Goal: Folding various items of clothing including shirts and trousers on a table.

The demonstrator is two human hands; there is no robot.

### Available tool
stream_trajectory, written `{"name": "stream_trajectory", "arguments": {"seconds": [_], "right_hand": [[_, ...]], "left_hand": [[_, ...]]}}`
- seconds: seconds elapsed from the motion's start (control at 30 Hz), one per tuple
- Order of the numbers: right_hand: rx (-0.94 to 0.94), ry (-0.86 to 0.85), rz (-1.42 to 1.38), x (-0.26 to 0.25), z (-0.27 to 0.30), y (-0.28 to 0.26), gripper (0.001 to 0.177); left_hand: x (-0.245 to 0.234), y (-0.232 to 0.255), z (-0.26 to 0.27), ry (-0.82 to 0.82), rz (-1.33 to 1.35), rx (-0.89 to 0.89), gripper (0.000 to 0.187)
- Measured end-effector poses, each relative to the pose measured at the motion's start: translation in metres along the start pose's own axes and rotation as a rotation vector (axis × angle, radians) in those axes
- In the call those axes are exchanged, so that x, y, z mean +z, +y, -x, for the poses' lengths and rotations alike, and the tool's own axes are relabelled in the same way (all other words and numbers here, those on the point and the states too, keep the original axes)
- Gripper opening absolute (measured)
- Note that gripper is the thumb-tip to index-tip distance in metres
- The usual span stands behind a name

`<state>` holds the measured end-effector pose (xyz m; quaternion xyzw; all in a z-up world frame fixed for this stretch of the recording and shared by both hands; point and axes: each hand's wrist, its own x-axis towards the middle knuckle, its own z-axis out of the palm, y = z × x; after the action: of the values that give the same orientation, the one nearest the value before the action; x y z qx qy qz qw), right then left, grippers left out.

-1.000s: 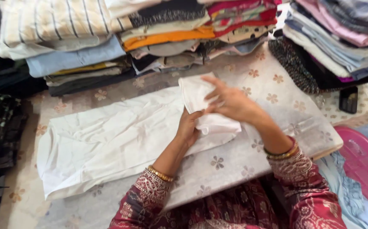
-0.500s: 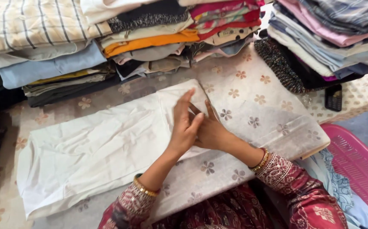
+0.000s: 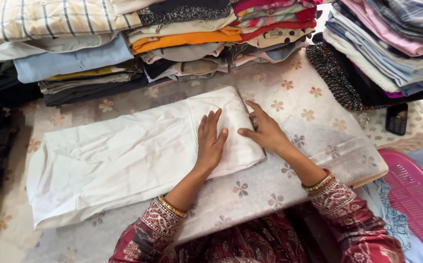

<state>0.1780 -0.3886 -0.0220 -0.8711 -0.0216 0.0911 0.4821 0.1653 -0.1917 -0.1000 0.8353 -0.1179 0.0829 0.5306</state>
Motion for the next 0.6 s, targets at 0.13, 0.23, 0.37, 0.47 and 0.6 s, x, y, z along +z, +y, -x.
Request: {"name": "stream_trajectory", "arguments": {"seconds": [0.13,0.23,0.37,0.47,0.6], "right_hand": [[-0.240,-0.047,-0.132,0.020,-0.021,0.029,0.094],[-0.349,-0.018,-0.326,0.025,-0.011,0.009,0.092],[-0.391,-0.122,-0.368,0.057,0.015,-0.076,0.094],[-0.661,-0.210,-0.297,0.105,0.026,-0.119,0.094],[-0.598,-0.546,0.019,0.133,0.048,-0.163,0.095]], "left_hand": [[0.003,-0.005,-0.003,0.010,-0.053,-0.009,0.062],[-0.002,-0.003,-0.004,-0.015,0.091,-0.060,0.064],[-0.065,0.042,0.018,0.025,0.383,-0.072,0.068],[-0.120,0.029,0.044,0.149,0.839,-0.027,0.070],[-0.203,0.001,0.081,0.382,1.241,-0.254,0.073]]}}
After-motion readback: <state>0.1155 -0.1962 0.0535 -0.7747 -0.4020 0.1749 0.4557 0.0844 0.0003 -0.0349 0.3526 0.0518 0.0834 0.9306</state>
